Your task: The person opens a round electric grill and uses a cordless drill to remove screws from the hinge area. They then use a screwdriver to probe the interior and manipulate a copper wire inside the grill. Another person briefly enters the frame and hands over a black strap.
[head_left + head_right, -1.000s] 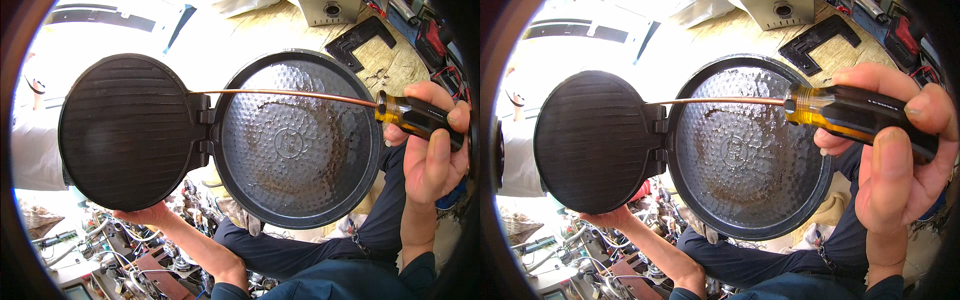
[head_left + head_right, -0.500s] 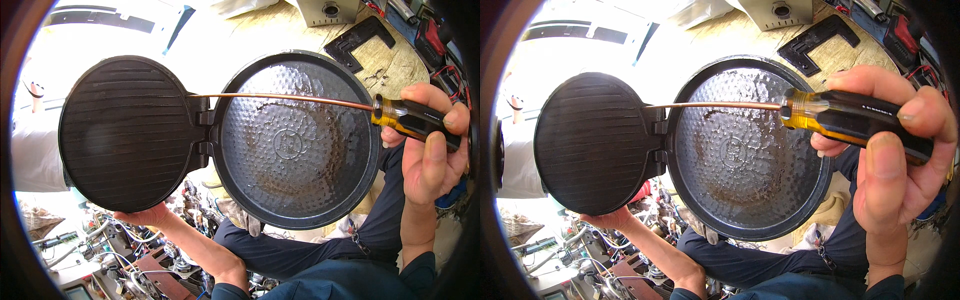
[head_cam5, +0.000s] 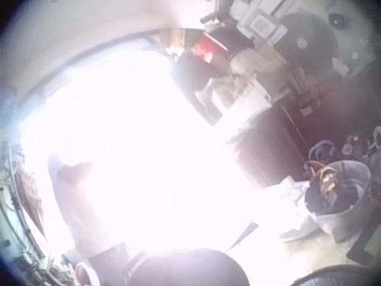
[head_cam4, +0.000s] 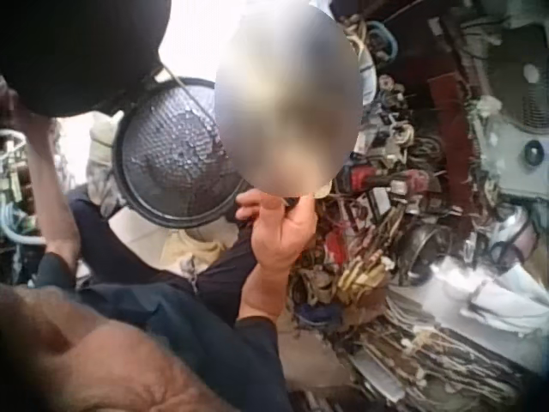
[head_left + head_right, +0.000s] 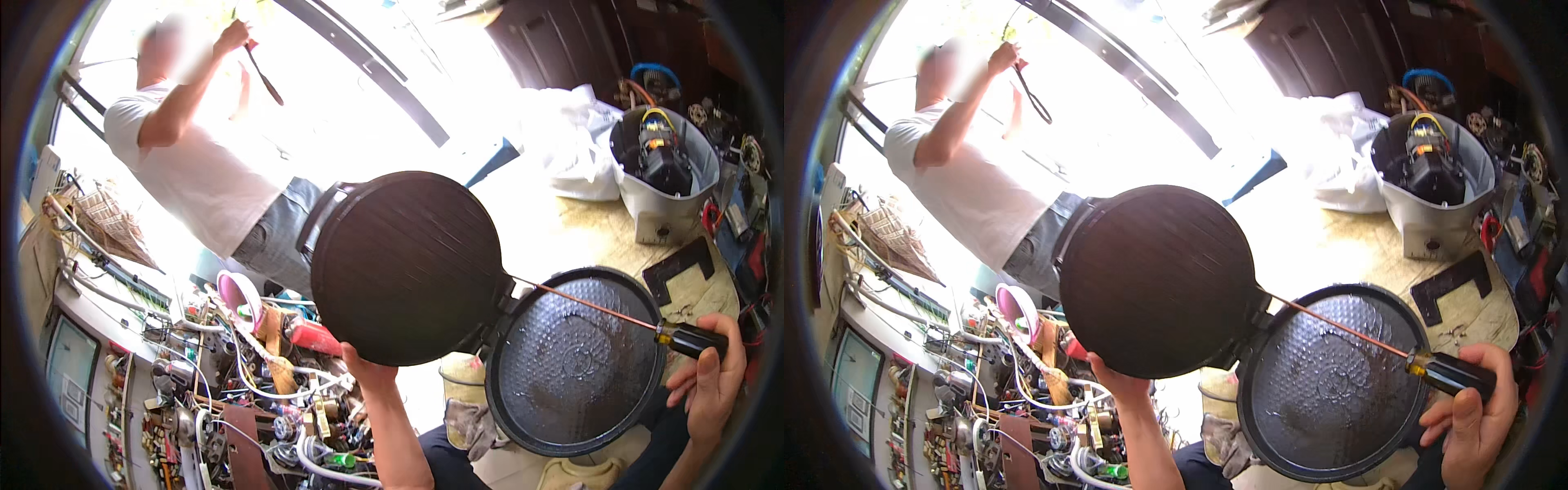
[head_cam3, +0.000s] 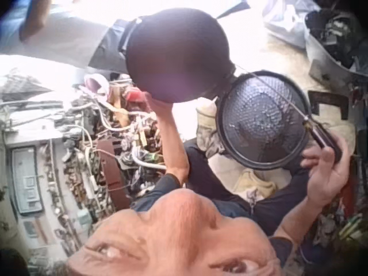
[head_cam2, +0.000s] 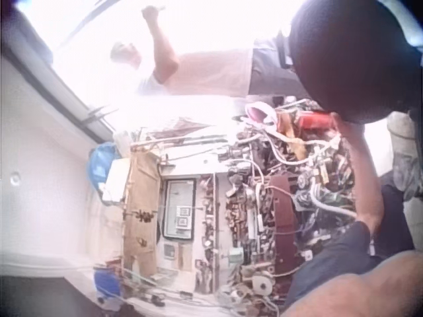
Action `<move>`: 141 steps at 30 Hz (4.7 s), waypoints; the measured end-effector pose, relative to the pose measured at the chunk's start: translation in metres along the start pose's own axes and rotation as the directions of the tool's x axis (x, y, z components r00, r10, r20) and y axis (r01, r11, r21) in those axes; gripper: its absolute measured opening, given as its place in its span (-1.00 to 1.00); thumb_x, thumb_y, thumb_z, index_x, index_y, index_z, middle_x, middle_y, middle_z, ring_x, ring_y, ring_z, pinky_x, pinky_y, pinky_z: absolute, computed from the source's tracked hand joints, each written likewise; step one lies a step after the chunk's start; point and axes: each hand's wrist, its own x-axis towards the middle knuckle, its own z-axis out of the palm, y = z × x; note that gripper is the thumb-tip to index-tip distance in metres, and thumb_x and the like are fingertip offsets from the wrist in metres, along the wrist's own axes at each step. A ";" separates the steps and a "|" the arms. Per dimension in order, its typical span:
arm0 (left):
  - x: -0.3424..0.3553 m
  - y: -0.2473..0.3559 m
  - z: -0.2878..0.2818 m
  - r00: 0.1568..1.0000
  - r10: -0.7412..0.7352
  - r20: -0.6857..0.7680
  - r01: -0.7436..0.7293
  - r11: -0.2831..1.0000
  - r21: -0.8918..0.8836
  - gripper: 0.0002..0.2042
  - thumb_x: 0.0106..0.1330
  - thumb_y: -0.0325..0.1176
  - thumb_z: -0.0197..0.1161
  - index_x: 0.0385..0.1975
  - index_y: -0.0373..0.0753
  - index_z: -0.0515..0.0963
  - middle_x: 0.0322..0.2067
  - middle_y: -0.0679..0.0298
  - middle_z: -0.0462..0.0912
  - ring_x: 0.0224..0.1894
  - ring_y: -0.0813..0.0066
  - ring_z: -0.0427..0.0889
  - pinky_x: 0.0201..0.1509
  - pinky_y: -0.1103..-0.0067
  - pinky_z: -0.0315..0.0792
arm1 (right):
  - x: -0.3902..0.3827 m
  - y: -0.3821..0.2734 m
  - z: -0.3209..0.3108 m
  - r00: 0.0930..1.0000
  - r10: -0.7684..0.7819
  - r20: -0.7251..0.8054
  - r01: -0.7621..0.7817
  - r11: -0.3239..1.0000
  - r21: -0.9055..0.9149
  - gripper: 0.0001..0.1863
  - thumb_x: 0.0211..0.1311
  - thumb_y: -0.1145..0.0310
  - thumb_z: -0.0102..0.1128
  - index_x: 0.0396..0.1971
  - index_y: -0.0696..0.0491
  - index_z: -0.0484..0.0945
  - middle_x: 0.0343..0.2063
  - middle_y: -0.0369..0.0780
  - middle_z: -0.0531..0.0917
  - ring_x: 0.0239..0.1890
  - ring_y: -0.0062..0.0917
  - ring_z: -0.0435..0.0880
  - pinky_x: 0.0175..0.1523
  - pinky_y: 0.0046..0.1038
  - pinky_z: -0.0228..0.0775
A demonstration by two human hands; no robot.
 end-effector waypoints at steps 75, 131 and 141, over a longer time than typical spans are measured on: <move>0.007 -0.009 -0.031 0.994 -0.088 -0.065 0.076 0.982 -0.172 -0.28 0.34 0.21 0.25 0.39 -0.12 0.41 0.34 0.18 0.48 0.35 0.09 0.47 0.40 0.14 0.42 | 0.036 -0.045 -0.013 0.914 -0.361 0.183 0.404 0.848 -0.344 -0.76 0.30 0.33 0.39 -0.27 0.17 0.53 -0.55 -0.25 0.63 -0.55 -0.61 0.57 -0.43 -0.54 0.34; 0.006 -0.005 -0.018 0.997 -0.053 -0.052 0.043 0.984 -0.172 -0.39 0.30 0.14 0.36 0.24 -0.13 0.57 0.25 0.23 0.59 0.25 0.21 0.59 0.34 0.18 0.50 | 0.028 -0.032 -0.003 0.783 -0.592 0.191 0.621 0.759 -0.194 -0.57 0.31 0.14 0.42 -0.15 0.21 0.53 -0.34 -0.17 0.63 -0.39 -0.52 0.57 -0.21 -0.51 0.45; 0.007 -0.006 -0.019 0.997 -0.041 -0.060 0.030 0.985 -0.169 -0.36 0.31 0.15 0.35 0.27 -0.13 0.54 0.26 0.22 0.58 0.27 0.19 0.57 0.36 0.15 0.49 | 0.031 -0.019 -0.010 0.684 -0.683 0.257 0.729 0.627 -0.274 -0.37 0.25 0.07 0.48 0.09 0.20 0.43 -0.21 -0.10 0.64 -0.30 -0.43 0.64 -0.14 -0.47 0.46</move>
